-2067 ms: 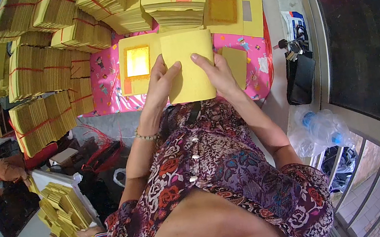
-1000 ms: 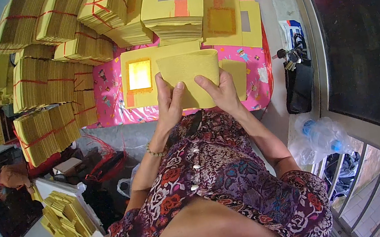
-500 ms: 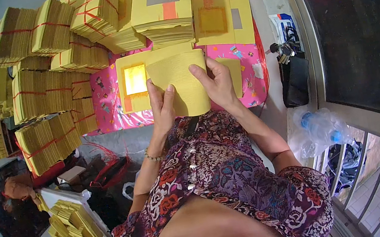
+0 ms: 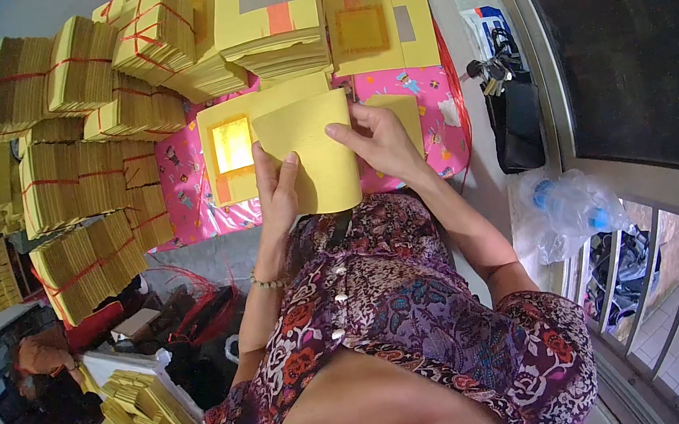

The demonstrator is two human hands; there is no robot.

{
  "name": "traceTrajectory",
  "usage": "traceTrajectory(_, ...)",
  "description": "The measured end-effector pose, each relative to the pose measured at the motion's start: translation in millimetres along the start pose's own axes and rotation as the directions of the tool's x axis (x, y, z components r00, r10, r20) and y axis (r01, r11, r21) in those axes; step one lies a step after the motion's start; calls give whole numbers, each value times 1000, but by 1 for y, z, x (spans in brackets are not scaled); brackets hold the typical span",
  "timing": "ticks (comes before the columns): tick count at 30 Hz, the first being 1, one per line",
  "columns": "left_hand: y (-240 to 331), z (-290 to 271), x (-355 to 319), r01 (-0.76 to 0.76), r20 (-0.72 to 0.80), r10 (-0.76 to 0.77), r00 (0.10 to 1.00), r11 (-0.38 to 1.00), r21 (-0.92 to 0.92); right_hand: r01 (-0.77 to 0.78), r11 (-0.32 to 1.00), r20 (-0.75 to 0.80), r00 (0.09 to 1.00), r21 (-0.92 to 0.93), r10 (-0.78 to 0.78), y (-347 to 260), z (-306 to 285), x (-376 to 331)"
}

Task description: Organizing and stacking bundles of yellow joss paper in a workshop.

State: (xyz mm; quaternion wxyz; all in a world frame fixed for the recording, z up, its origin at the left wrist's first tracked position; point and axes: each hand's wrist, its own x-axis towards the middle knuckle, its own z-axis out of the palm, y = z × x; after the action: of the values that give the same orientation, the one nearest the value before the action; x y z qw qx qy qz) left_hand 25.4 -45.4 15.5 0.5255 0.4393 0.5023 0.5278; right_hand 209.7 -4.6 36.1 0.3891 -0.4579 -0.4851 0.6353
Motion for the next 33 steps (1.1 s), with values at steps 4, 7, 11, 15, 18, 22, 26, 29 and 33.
traceTrajectory(4, 0, 1, 0, 66, 55, -68, 996, 997, 29, -28, 999, -29, 999, -21, 27, 9, -3, -6)
traceTrajectory(7, 7, 6, -2, 74, 61, -76, 995, 997, 31, -37, 999, -37, 999, -1, 37, 13, -6, -9)
traceTrajectory(11, -2, 3, -4, 71, 109, -83, 990, 991, 115, -160, 986, -1, 987, -50, 160, 20, -14, -17)
traceTrajectory(15, -11, 8, -5, 120, 114, -125, 986, 992, 47, -156, 988, 5, 988, -23, 156, 30, -16, -21)
traceTrajectory(18, -12, 8, -5, 145, 107, -149, 983, 989, 40, -340, 937, 93, 933, -85, 347, 35, -24, -26)
traceTrajectory(22, -21, 11, -6, 234, 123, -227, 966, 971, -41, -210, 976, 62, 975, -61, 213, 49, -22, -32)
traceTrajectory(26, -27, 10, -8, 352, 45, -350, 936, 931, -94, -293, 956, 46, 955, -26, 294, 57, -17, -43)
traceTrajectory(29, -39, 8, -11, 318, 66, -316, 947, 948, -26, -369, 929, 24, 929, -32, 370, 63, -15, -48)
traceTrajectory(33, -51, 11, -10, 263, 11, -262, 965, 965, -18, -356, 931, -27, 935, -84, 355, 75, -17, -58)
